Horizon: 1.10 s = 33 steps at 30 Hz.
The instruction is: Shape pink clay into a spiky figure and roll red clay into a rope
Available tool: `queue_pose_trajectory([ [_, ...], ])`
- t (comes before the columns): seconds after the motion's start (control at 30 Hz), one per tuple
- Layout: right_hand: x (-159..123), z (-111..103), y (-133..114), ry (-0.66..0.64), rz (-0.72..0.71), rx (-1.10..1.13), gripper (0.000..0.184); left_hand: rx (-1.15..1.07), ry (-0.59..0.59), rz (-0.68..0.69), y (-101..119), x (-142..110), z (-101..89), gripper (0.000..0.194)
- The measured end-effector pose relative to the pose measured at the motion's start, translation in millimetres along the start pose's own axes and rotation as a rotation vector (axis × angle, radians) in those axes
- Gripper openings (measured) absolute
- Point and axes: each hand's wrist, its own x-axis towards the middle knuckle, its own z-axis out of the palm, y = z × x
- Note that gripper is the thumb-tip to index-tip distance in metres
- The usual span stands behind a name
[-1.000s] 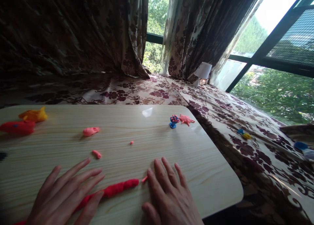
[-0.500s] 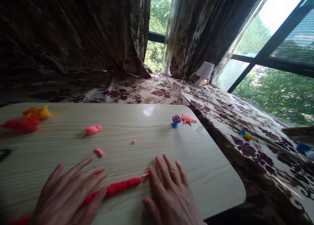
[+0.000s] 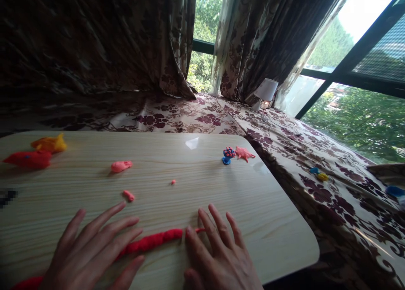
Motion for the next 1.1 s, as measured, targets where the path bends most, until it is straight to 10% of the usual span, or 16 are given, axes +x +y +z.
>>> queue_pose_trajectory([
  [1.1, 9, -5, -9, -0.021, 0.019, 0.075, 0.052, -0.024, -0.026, -0.055, -3, -3, -3.2, 0.029],
])
